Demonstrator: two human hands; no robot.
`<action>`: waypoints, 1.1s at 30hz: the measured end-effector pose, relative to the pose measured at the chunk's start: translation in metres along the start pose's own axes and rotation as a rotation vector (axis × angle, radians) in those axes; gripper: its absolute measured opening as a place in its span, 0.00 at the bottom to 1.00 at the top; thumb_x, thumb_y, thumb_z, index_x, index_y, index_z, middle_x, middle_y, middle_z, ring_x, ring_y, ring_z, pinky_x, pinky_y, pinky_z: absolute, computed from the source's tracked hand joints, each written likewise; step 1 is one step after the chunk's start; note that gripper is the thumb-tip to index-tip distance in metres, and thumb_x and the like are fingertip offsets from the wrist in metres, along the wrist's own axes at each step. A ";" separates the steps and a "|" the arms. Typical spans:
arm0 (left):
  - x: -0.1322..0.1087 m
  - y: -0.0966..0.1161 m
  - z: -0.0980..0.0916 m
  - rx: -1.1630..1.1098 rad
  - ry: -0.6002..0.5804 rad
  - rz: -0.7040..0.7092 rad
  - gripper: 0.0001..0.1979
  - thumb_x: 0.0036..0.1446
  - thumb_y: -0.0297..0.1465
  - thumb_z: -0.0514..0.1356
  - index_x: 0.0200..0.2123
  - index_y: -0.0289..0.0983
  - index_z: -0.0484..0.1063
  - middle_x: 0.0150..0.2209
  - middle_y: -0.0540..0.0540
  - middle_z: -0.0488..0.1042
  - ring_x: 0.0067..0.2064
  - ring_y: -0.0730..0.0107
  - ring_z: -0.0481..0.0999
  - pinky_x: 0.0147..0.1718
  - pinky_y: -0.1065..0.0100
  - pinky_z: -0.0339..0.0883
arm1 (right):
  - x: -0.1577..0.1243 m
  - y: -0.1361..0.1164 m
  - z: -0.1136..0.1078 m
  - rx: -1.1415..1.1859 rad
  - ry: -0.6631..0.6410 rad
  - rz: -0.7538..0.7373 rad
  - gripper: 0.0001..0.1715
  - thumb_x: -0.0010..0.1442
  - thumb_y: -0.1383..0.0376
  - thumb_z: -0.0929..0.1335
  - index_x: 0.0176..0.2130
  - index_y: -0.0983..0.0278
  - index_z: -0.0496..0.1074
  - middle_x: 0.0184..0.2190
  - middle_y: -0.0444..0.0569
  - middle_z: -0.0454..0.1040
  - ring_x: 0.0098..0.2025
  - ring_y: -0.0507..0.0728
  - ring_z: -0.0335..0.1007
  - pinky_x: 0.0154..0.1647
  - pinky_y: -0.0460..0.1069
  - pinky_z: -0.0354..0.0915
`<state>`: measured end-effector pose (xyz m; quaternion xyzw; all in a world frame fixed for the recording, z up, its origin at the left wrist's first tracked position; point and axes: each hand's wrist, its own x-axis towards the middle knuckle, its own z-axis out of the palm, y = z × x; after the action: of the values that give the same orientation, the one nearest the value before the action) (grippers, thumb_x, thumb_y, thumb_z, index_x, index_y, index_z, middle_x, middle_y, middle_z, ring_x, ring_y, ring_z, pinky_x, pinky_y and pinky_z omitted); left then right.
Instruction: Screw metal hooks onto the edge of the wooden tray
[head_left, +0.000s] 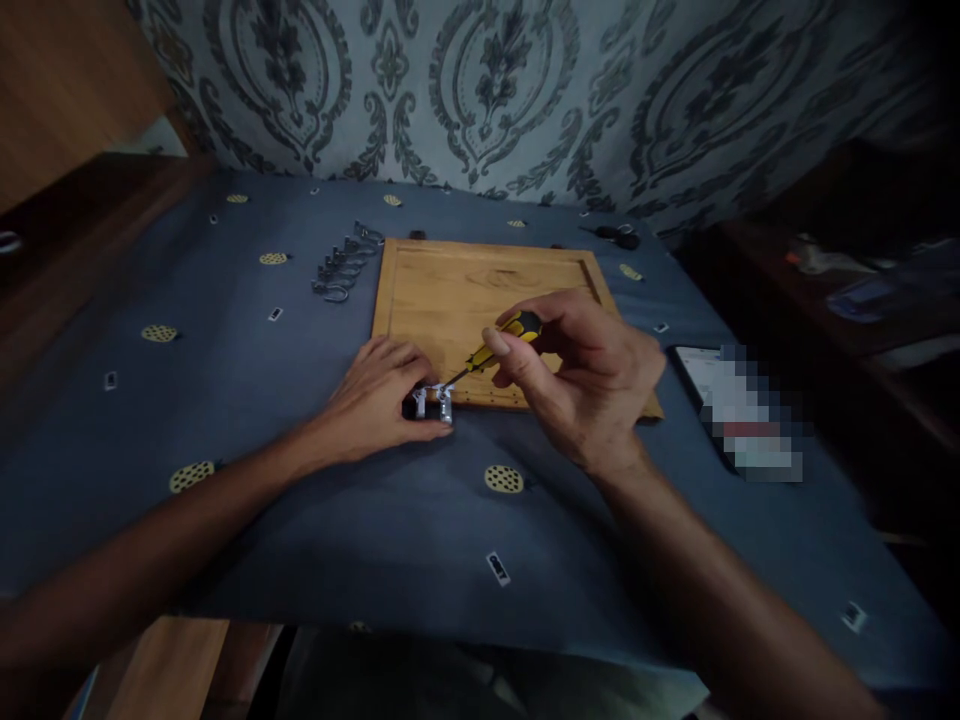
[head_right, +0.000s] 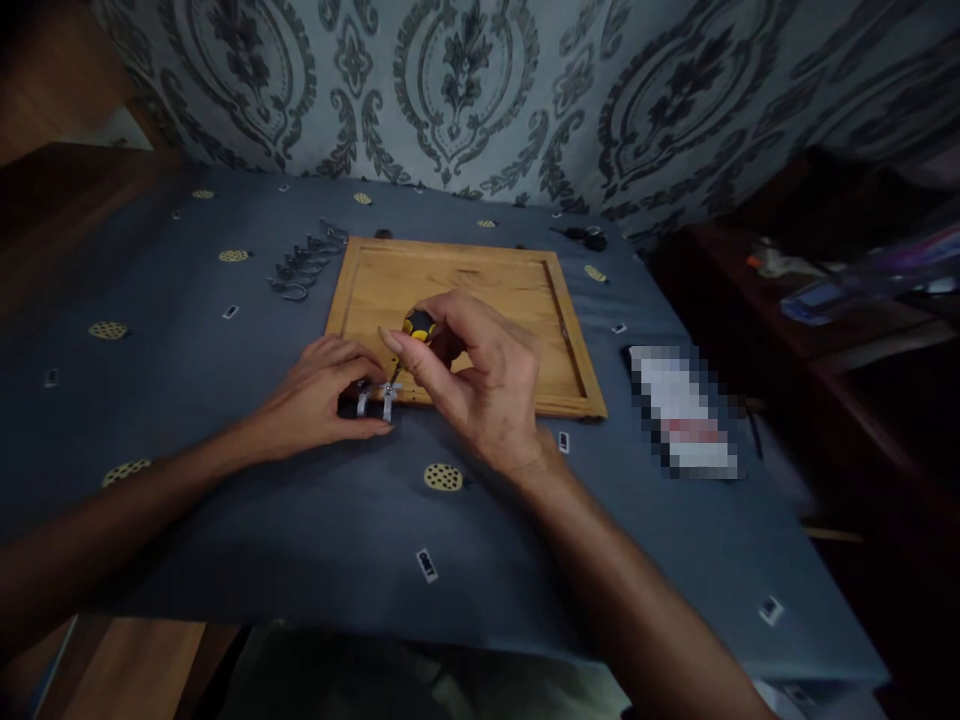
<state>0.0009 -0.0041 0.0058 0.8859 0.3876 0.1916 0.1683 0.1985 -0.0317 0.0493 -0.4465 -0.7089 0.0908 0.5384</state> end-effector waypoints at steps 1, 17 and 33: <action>0.000 0.000 0.000 -0.003 -0.004 0.004 0.21 0.49 0.46 0.70 0.40 0.40 0.72 0.43 0.46 0.74 0.48 0.55 0.71 0.54 0.53 0.59 | 0.000 -0.001 -0.002 0.021 0.033 0.013 0.13 0.60 0.53 0.73 0.33 0.58 0.73 0.27 0.42 0.74 0.22 0.52 0.71 0.21 0.48 0.68; -0.002 -0.010 -0.029 -0.189 0.128 -0.055 0.18 0.61 0.46 0.61 0.45 0.39 0.72 0.42 0.45 0.74 0.39 0.64 0.73 0.36 0.64 0.65 | 0.010 0.012 0.004 0.259 0.224 0.053 0.03 0.62 0.61 0.72 0.37 0.57 0.75 0.28 0.40 0.74 0.23 0.51 0.75 0.21 0.47 0.65; 0.005 -0.088 -0.043 -0.211 0.428 -0.278 0.11 0.58 0.37 0.58 0.38 0.36 0.76 0.38 0.45 0.79 0.39 0.65 0.77 0.41 0.65 0.71 | 0.013 0.061 0.013 0.358 0.002 0.442 0.24 0.54 0.44 0.73 0.34 0.60 0.70 0.21 0.43 0.73 0.21 0.53 0.71 0.22 0.48 0.67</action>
<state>-0.0707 0.0623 0.0046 0.7411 0.5099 0.3889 0.1988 0.2199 0.0176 0.0160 -0.4881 -0.5664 0.3292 0.5767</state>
